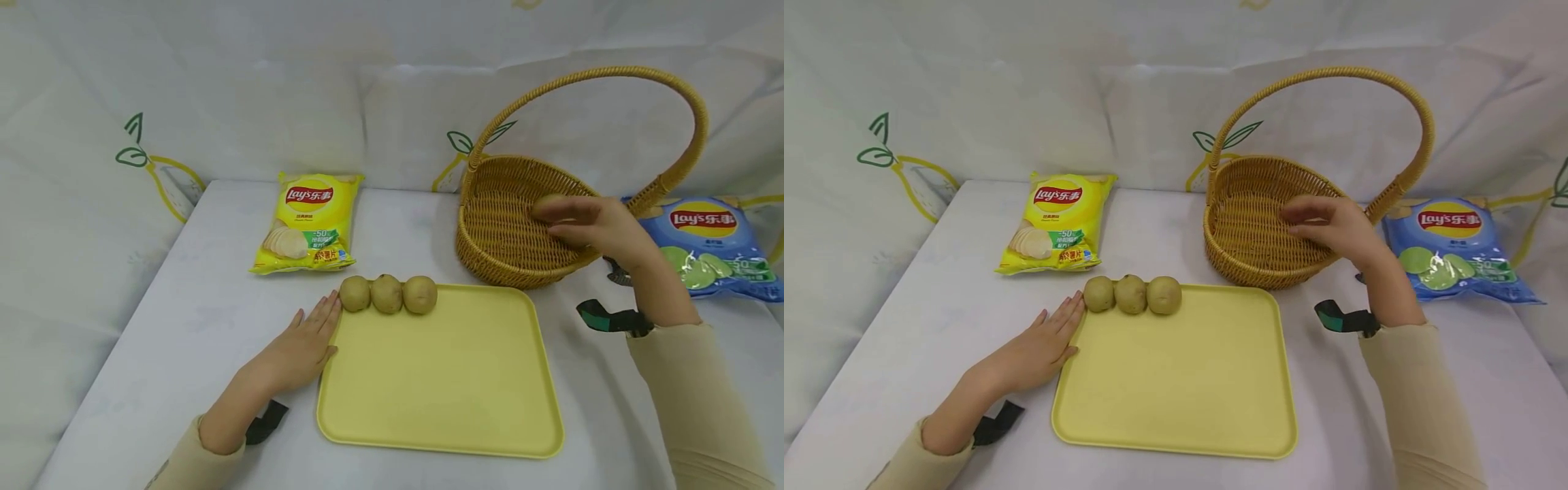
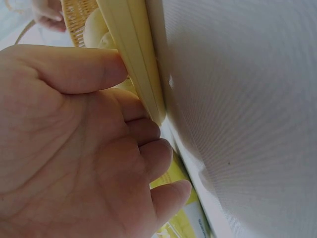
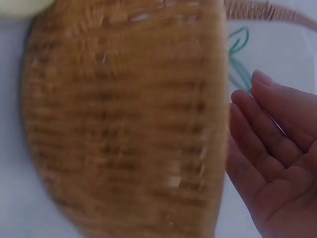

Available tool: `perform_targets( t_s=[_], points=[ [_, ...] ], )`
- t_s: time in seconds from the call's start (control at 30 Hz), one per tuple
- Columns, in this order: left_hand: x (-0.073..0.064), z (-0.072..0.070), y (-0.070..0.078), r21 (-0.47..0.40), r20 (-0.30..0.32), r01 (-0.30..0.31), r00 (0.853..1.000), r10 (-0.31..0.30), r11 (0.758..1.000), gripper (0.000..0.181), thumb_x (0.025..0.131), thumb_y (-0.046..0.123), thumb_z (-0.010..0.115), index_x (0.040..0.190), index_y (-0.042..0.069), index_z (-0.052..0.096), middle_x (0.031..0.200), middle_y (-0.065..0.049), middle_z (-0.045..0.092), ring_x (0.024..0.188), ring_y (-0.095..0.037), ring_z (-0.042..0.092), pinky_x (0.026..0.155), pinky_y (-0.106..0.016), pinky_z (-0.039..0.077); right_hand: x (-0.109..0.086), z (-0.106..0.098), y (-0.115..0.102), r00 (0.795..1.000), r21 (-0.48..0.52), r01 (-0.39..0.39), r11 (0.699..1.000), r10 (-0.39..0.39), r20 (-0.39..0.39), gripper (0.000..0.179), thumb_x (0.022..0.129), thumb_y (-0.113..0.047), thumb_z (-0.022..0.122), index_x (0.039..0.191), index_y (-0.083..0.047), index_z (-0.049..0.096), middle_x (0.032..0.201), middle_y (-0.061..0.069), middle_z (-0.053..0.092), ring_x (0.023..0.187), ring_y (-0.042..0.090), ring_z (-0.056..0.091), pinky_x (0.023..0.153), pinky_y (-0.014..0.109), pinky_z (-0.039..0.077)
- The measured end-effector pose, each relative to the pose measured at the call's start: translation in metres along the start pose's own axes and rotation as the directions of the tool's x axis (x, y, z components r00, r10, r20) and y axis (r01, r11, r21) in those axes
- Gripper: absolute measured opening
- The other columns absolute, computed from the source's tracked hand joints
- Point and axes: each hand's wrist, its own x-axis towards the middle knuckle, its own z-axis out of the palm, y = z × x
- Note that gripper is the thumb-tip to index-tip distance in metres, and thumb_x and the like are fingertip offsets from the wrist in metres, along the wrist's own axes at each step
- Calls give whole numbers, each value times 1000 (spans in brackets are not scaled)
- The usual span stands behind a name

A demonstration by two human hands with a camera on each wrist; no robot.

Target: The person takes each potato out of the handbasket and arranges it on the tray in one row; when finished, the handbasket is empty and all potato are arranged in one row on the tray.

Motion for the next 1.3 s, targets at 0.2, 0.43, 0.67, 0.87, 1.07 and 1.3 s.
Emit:
perform_targets(
  t_s=[0.2,0.43,0.67,0.87,1.07,1.3],
  points=[
    [0,0,0,0,-2,-2,1000,2,1000,63,99,18,46,146,-10,14,155,-22,4,142,-35,7,108,-59,15,2,-13,16,987,-132,-160,978,162,0,45,89,-26,67,124,0,59,108,-8,63,90,-7,54,70,13,47],
    [0,-1,0,-5,0,-2,1000,2,1000,63,99,17,46,146,-10,13,155,-22,4,142,-35,6,109,-59,14,6,-17,26,970,-197,-235,952,241,7,52,88,-37,66,127,-3,58,120,14,59,93,1,51,70,12,44],
    [1,-1,1,-6,10,0,1000,0,1000,63,99,17,45,147,-9,13,155,-22,3,142,-35,6,109,-59,14,14,-17,35,963,-168,-267,949,271,4,55,90,-36,64,130,0,54,123,15,57,94,-2,47,72,10,40],
    [1,-1,2,-1,11,-6,1000,6,1000,63,99,17,45,146,-10,13,155,-23,4,142,-35,6,108,-59,15,24,-23,41,964,-263,-235,936,258,60,49,91,-31,64,125,3,57,120,21,59,95,5,52,74,14,41],
    [1,-1,2,3,12,-2,1000,2,1000,64,100,19,45,147,-9,12,155,-22,3,142,-34,6,109,-58,14,31,-29,42,956,-309,-222,925,268,116,48,90,-21,64,127,8,53,124,29,54,111,39,48,91,47,39],
    [-2,-4,3,-9,-9,-15,1000,14,1000,62,99,15,45,146,-11,14,155,-24,5,142,-36,8,108,-59,15,35,-32,41,938,-325,-239,915,304,167,56,86,-18,69,129,11,49,128,34,48,113,45,46,94,58,35]
  ],
)
